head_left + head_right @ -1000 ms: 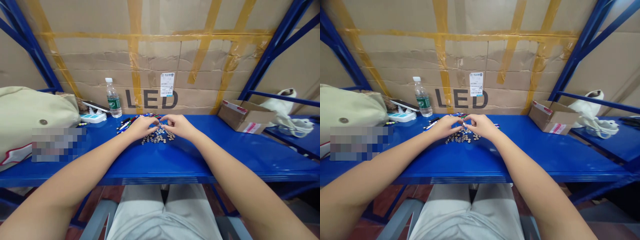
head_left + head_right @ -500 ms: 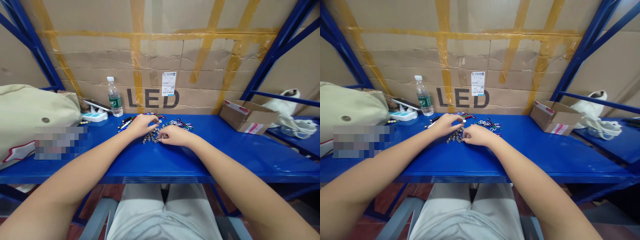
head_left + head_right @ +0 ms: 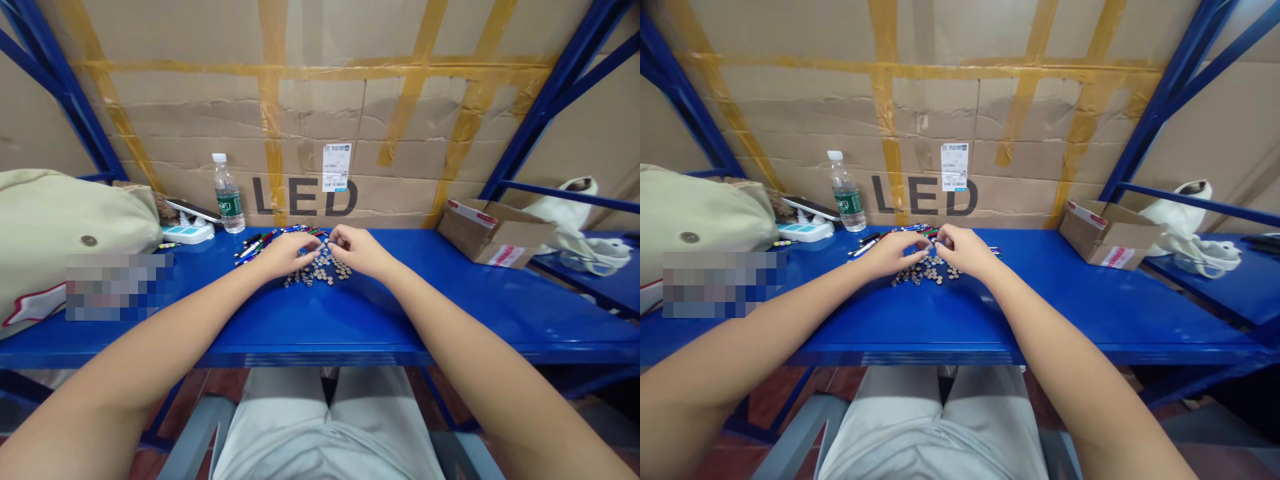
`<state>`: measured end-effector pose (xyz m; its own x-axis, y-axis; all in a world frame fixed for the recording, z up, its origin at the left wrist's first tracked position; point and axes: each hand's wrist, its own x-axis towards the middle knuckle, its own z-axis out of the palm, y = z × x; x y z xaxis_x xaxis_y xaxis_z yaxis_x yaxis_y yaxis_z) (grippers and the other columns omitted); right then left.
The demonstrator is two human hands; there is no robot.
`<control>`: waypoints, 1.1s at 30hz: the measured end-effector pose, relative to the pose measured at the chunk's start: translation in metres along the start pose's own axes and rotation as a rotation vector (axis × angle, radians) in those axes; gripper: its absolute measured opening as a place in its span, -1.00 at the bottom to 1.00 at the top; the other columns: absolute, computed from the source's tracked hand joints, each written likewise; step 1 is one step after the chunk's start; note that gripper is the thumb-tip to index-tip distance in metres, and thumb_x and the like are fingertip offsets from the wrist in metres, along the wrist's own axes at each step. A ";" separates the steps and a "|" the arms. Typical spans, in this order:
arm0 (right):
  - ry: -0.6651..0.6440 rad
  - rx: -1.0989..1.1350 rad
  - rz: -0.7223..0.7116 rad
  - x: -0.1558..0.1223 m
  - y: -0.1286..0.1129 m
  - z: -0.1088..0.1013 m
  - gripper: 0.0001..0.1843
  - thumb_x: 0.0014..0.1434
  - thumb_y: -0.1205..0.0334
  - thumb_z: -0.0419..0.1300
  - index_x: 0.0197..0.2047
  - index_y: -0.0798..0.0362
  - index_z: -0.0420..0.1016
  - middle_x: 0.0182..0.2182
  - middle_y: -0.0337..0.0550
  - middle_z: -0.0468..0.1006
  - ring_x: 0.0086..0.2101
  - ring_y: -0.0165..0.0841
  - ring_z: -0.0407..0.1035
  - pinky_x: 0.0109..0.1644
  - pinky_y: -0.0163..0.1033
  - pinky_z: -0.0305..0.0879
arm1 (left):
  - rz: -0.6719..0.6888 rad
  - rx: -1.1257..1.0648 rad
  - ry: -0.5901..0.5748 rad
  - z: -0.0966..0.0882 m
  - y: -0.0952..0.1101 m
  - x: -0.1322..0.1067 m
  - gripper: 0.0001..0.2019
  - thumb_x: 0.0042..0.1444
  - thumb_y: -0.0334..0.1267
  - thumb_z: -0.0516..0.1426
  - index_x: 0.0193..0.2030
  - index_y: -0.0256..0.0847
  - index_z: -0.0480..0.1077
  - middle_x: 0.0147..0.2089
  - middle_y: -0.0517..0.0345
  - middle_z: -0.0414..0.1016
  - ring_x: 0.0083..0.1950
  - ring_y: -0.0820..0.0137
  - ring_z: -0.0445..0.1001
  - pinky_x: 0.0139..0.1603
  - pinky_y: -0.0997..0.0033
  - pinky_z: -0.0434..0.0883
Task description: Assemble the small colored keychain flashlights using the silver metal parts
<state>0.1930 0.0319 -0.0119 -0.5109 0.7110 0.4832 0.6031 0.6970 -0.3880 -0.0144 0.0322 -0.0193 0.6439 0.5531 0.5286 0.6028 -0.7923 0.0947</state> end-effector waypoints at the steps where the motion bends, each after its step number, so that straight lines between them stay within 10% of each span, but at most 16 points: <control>1: -0.026 -0.041 -0.008 -0.001 -0.001 -0.001 -0.85 0.14 0.21 0.02 -0.27 0.07 0.34 -0.54 -0.26 0.38 -0.51 -0.45 0.20 -0.43 -0.35 0.00 | -0.006 -0.008 0.008 0.000 0.000 0.000 -0.79 0.18 -0.22 0.04 -0.11 -0.22 0.39 -0.21 0.10 0.51 -0.19 0.38 0.45 -0.14 0.39 0.35; 12: -0.336 -0.470 -0.070 -0.003 -0.010 -0.008 -0.76 0.23 0.23 -0.04 -0.35 0.08 0.41 -0.36 -0.05 0.53 -0.41 -0.34 0.32 -0.41 -0.28 -0.02 | 0.053 -0.087 -0.125 -0.009 -0.003 0.000 -0.75 0.24 -0.22 -0.01 -0.08 -0.21 0.43 -0.14 0.05 0.46 -0.10 0.36 0.40 -0.04 0.34 0.32; 21: -0.332 -0.508 -0.140 -0.004 -0.009 -0.003 -0.71 0.21 0.25 -0.05 -0.39 0.11 0.45 -0.41 -0.03 0.53 -0.45 -0.34 0.31 -0.40 -0.27 -0.02 | -0.017 -0.170 -0.131 -0.008 0.000 0.000 -0.75 0.22 -0.20 0.02 -0.09 -0.18 0.46 -0.15 0.07 0.50 -0.14 0.37 0.44 -0.06 0.34 0.35; 26: -0.410 -0.232 -0.137 -0.003 -0.004 -0.006 -0.74 0.15 0.27 -0.02 -0.53 0.10 0.36 -0.55 -0.17 0.42 -0.52 -0.43 0.21 -0.40 -0.30 0.03 | 0.102 -0.133 -0.139 -0.006 0.000 -0.001 -0.74 0.23 -0.21 0.02 -0.06 -0.18 0.46 -0.16 0.03 0.49 -0.14 0.35 0.44 -0.06 0.34 0.35; 33: -0.652 0.531 0.225 -0.005 0.006 -0.012 -0.84 0.09 0.24 0.04 -0.51 0.07 0.27 -0.70 -0.40 0.13 -0.65 -0.52 0.01 -0.56 -0.35 0.02 | 0.148 -0.182 -0.095 -0.008 0.001 -0.001 -0.75 0.21 -0.19 0.06 -0.05 -0.17 0.47 -0.12 0.02 0.49 -0.11 0.37 0.44 -0.04 0.37 0.34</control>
<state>0.2064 0.0313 -0.0077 -0.7611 0.6351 -0.1321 0.4493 0.3692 -0.8135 -0.0180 0.0284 -0.0129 0.7652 0.4430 0.4672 0.4099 -0.8948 0.1770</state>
